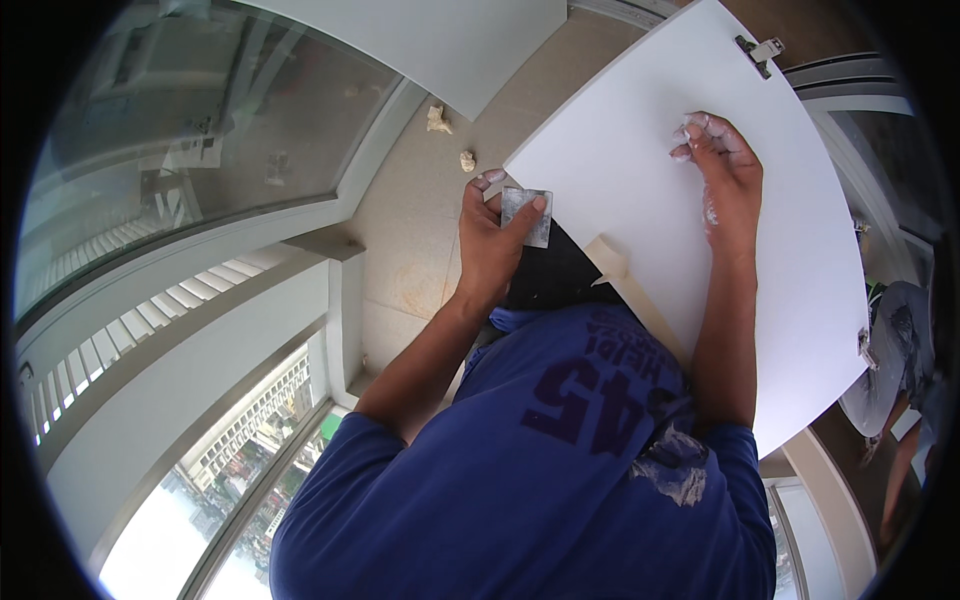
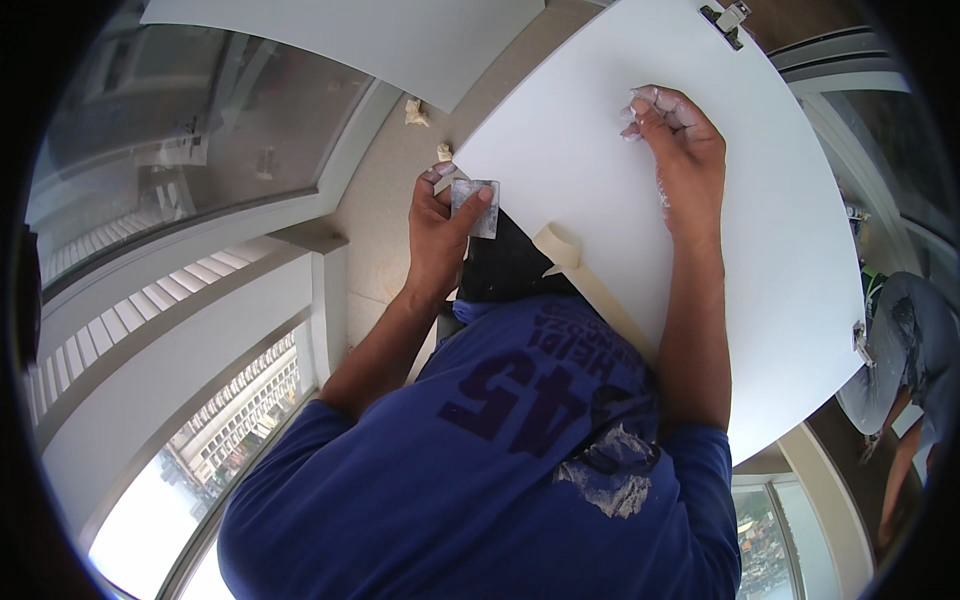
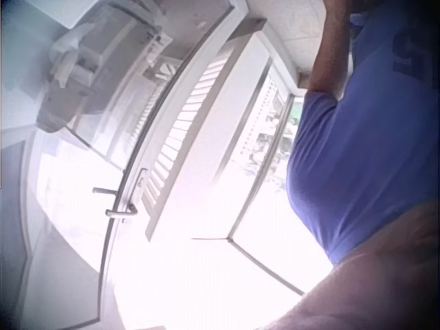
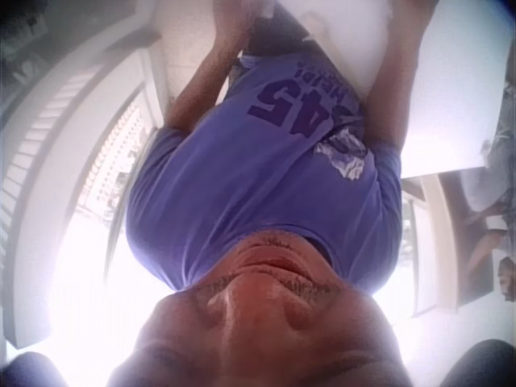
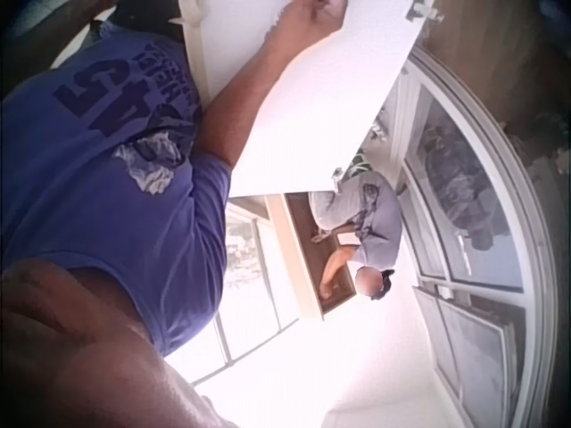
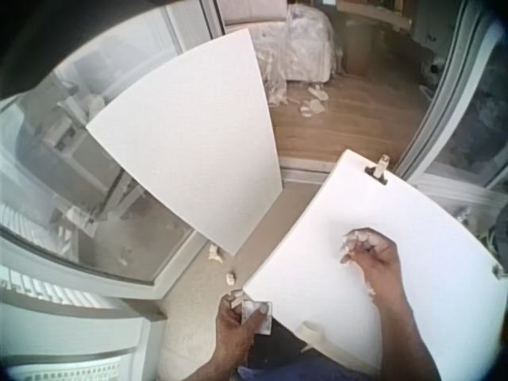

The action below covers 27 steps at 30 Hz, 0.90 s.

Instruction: The person prepares a cabinet door hinge by removing masking tape and applying a sealant or glue from a small tube to the edge of a white panel.

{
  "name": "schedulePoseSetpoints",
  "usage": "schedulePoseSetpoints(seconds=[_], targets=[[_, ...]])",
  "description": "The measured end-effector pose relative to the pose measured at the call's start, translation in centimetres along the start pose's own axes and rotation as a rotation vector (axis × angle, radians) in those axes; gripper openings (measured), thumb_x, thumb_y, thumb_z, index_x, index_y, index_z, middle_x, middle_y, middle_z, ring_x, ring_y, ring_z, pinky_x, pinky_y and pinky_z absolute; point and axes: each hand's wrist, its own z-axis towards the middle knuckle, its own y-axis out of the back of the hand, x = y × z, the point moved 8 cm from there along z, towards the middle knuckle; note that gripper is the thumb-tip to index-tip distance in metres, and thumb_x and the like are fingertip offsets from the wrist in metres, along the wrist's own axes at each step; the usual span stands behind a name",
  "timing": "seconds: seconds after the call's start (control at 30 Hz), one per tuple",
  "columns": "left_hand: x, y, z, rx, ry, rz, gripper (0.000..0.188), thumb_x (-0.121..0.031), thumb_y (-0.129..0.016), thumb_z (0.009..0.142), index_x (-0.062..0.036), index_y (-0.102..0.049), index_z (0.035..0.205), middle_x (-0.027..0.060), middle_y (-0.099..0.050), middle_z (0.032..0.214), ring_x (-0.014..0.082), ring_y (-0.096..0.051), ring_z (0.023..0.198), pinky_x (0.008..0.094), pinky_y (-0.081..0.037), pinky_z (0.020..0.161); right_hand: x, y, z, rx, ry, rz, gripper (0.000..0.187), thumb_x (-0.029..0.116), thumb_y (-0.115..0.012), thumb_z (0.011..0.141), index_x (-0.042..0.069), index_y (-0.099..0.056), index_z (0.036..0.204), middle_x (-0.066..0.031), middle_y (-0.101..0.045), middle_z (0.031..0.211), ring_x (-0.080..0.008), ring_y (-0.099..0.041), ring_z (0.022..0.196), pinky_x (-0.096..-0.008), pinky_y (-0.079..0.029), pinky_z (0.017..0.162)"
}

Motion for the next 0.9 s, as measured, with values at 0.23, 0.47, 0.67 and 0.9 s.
schedulePoseSetpoints(seconds=[0.23,0.47,0.67,0.9], targets=[[-0.3,1.2,4.1,0.032,-0.006,-0.036,0.034,-0.001,-0.077,0.092,0.0001,-0.051,0.113,0.0116,-0.071,0.094,0.0141,-0.07,0.079,0.028,-0.058,0.072,-0.2,0.6,0.2,0.001,0.014,-0.002,0.018,0.008,-0.068,0.099,-0.004,-0.071,0.113,-0.0086,-0.072,0.1,-0.0161,-0.067,0.09,-0.0334,-0.056,0.081],[1.7,-0.7,1.9,0.126,0.116,-0.025,0.029,-0.001,-0.079,0.09,-0.0005,-0.055,0.106,0.0107,-0.072,0.094,0.0138,-0.071,0.08,0.0289,-0.06,0.071,-0.3,0.8,0.4,-0.003,0.011,0.012,0.019,0.009,-0.069,0.099,-0.004,-0.071,0.113,-0.0086,-0.072,0.1,-0.0157,-0.066,0.091,-0.0338,-0.056,0.082],[1.1,0.2,4.1,0.081,0.171,-0.034,0.022,-0.012,-0.081,0.093,-0.0048,-0.062,0.103,0.0045,-0.072,0.085,0.0108,-0.067,0.07,0.0271,-0.054,0.063,-0.4,0.9,0.3,0.008,0.006,0.016,0.019,0.009,-0.069,0.099,-0.004,-0.071,0.113,-0.0089,-0.072,0.101,-0.0159,-0.067,0.09,-0.0334,-0.056,0.082],[0.2,0.9,5.6,0.085,0.133,0.084,0.024,-0.017,-0.082,0.092,-0.0059,-0.063,0.101,0.0028,-0.07,0.081,0.0086,-0.06,0.064,0.0251,-0.044,0.057,0.0,1.4,0.6,-0.002,0.021,0.02,0.019,0.01,-0.07,0.099,-0.003,-0.072,0.113,-0.0081,-0.072,0.098,-0.0159,-0.066,0.089,-0.033,-0.056,0.082]])
